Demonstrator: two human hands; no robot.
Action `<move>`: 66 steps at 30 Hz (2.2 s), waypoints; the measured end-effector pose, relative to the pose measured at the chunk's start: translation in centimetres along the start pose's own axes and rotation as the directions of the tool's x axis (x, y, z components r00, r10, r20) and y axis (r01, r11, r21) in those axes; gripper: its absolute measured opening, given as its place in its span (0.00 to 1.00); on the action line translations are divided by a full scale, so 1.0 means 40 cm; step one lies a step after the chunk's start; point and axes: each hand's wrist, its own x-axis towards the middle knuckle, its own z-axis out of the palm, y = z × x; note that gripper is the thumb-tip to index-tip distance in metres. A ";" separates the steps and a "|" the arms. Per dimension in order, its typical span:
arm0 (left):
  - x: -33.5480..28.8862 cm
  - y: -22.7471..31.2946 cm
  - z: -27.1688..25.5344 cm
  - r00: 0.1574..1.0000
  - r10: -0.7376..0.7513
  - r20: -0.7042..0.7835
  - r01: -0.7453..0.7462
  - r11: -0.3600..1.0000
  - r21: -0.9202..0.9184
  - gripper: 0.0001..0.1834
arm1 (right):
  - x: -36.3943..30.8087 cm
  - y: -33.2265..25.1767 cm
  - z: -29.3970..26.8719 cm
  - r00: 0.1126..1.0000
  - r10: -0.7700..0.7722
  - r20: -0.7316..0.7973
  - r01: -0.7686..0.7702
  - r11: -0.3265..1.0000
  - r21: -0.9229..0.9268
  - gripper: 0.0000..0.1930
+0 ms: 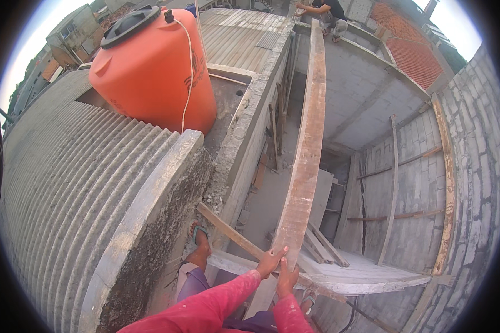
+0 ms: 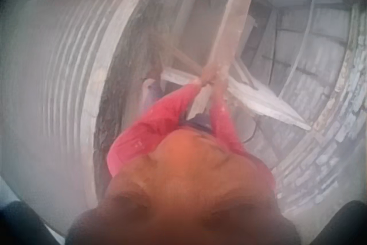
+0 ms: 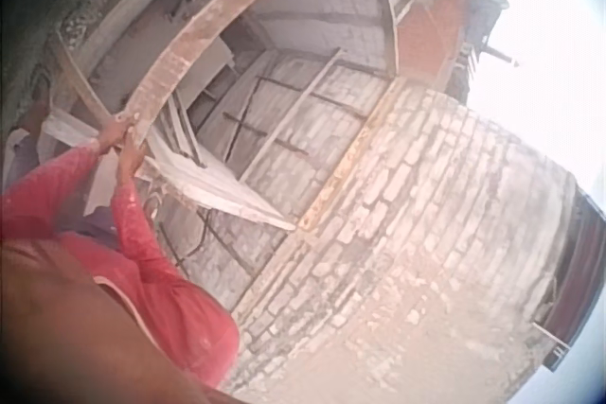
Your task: The person lifts and positions long wooden planks onto a concrete structure, aligning them with existing supports. They then pick up a hammer and use it to tap the wood into place.
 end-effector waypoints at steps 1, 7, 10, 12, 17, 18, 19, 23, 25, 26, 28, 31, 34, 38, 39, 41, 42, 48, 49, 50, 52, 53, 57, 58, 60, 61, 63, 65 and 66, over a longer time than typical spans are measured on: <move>-0.033 -0.009 0.007 0.999 -0.031 0.029 0.032 0.998 -0.061 0.52 | -0.024 0.005 -0.017 0.999 0.008 -0.039 -0.009 0.999 -0.048 0.31; -0.140 0.047 -0.001 0.991 -0.110 0.082 0.128 0.954 -0.270 0.46 | -0.092 -0.047 -0.051 0.998 0.044 -0.043 -0.053 0.968 -0.246 0.26; -0.143 0.040 0.001 0.989 -0.104 0.101 0.131 0.939 -0.318 0.45 | -0.083 -0.038 -0.083 0.998 0.049 0.035 -0.035 0.944 -0.328 0.27; -0.139 0.017 -0.005 0.973 -0.078 0.215 0.163 0.897 -0.412 0.43 | -0.064 -0.024 -0.127 0.997 0.006 0.082 0.042 0.822 -0.567 0.27; -0.170 0.012 -0.056 0.920 -0.121 0.374 0.310 0.808 -0.501 0.41 | 0.008 -0.175 -0.142 0.931 0.121 0.345 0.055 0.888 -0.457 0.31; -0.178 0.006 -0.054 0.913 -0.119 0.390 0.320 0.801 -0.506 0.42 | 0.039 -0.193 -0.128 0.939 0.063 0.339 0.070 0.928 -0.365 0.32; -0.184 0.001 -0.052 0.909 -0.116 0.401 0.328 0.793 -0.513 0.42 | 0.069 -0.211 -0.113 0.943 0.006 0.334 0.089 0.959 -0.270 0.33; -0.230 0.032 -0.035 0.899 -0.155 0.409 0.364 0.782 -0.506 0.43 | 0.197 -0.305 -0.009 0.874 -0.045 0.485 0.106 0.989 -0.099 0.35; -0.258 0.050 -0.039 0.907 -0.167 0.387 0.350 0.809 -0.472 0.44 | 0.159 -0.401 0.040 0.881 0.035 0.472 -0.005 0.998 -0.065 0.34; -0.263 0.047 -0.044 0.896 -0.175 0.408 0.367 0.811 -0.456 0.44 | 0.172 -0.407 0.047 0.889 0.032 0.456 0.000 0.998 -0.069 0.34; -0.261 0.048 -0.048 0.875 -0.182 0.449 0.389 0.816 -0.427 0.46 | 0.211 -0.407 0.055 0.903 0.014 0.430 0.020 0.997 -0.075 0.34; -0.311 0.040 -0.040 0.883 -0.183 0.432 0.398 0.780 -0.483 0.47 | 0.216 -0.415 0.063 0.897 -0.039 0.439 0.103 0.987 -0.122 0.34; -0.352 0.040 -0.049 0.871 -0.174 0.460 0.428 0.730 -0.532 0.47 | 0.201 -0.464 0.086 0.875 -0.046 0.483 0.124 0.984 -0.130 0.35; -0.423 0.075 -0.081 0.861 -0.167 0.480 0.434 0.733 -0.524 0.47 | 0.216 -0.512 0.121 0.889 -0.041 0.456 0.111 0.985 -0.129 0.34; -0.438 0.072 -0.085 0.862 -0.181 0.473 0.438 0.735 -0.518 0.47 | 0.239 -0.515 0.127 0.893 -0.045 0.448 0.114 0.985 -0.130 0.34; -0.477 0.083 -0.102 0.877 -0.202 0.436 0.422 0.756 -0.499 0.46 | 0.250 -0.543 0.154 0.890 -0.055 0.452 0.126 0.984 -0.128 0.34; -0.509 0.106 -0.111 0.882 -0.218 0.418 0.418 0.773 -0.478 0.45 | 0.240 -0.566 0.165 0.891 -0.055 0.450 0.126 0.983 -0.130 0.33; -0.637 0.155 -0.180 0.903 -0.308 0.299 0.396 0.868 -0.301 0.37 | 0.266 -0.509 0.167 0.833 0.064 0.550 -0.018 0.996 -0.090 0.33; -0.652 0.185 -0.198 0.904 -0.312 0.291 0.387 0.887 -0.251 0.37 | 0.258 -0.500 0.166 0.822 0.034 0.569 -0.008 0.999 -0.048 0.33; -0.663 0.196 -0.214 0.905 -0.317 0.284 0.379 0.904 -0.198 0.36 | 0.250 -0.490 0.169 0.819 0.019 0.574 -0.002 1.000 -0.030 0.32; -0.639 0.074 -0.250 0.930 -0.278 0.240 0.330 0.918 -0.218 0.35 | 0.213 -0.464 0.181 0.810 -0.004 0.587 0.002 1.000 0.004 0.31; -0.648 0.061 -0.271 0.930 -0.294 0.221 0.334 0.927 -0.172 0.34 | 0.195 -0.453 0.184 0.797 0.004 0.603 -0.014 1.000 0.011 0.32; -0.727 0.120 -0.301 0.955 -0.245 0.166 0.278 0.937 -0.214 0.32 | 0.153 -0.399 0.190 0.767 0.038 0.641 -0.064 0.998 0.018 0.33; -0.736 0.116 -0.309 0.960 -0.238 0.150 0.267 0.936 -0.227 0.31 | 0.152 -0.376 0.188 0.765 0.048 0.642 -0.074 0.997 0.015 0.34; -0.760 0.096 -0.329 0.967 -0.225 0.119 0.248 0.935 -0.254 0.29 | 0.146 -0.331 0.192 0.737 0.037 0.674 -0.115 0.991 0.072 0.35; -0.774 0.087 -0.337 0.973 -0.205 0.107 0.224 0.950 -0.218 0.29 | 0.140 -0.310 0.189 0.724 0.031 0.689 -0.136 0.986 0.099 0.35; -0.803 0.070 -0.353 0.984 -0.162 0.079 0.172 0.974 -0.145 0.29 | 0.112 -0.279 0.179 0.695 0.029 0.718 -0.160 0.980 0.115 0.35; -0.839 0.061 -0.366 0.982 -0.178 0.056 0.185 0.971 -0.153 0.30 | 0.074 -0.260 0.177 0.665 0.032 0.746 -0.192 0.973 0.129 0.35; -0.857 0.058 -0.373 0.981 -0.187 0.048 0.192 0.970 -0.150 0.30 | 0.057 -0.251 0.172 0.657 0.034 0.753 -0.211 0.967 0.140 0.35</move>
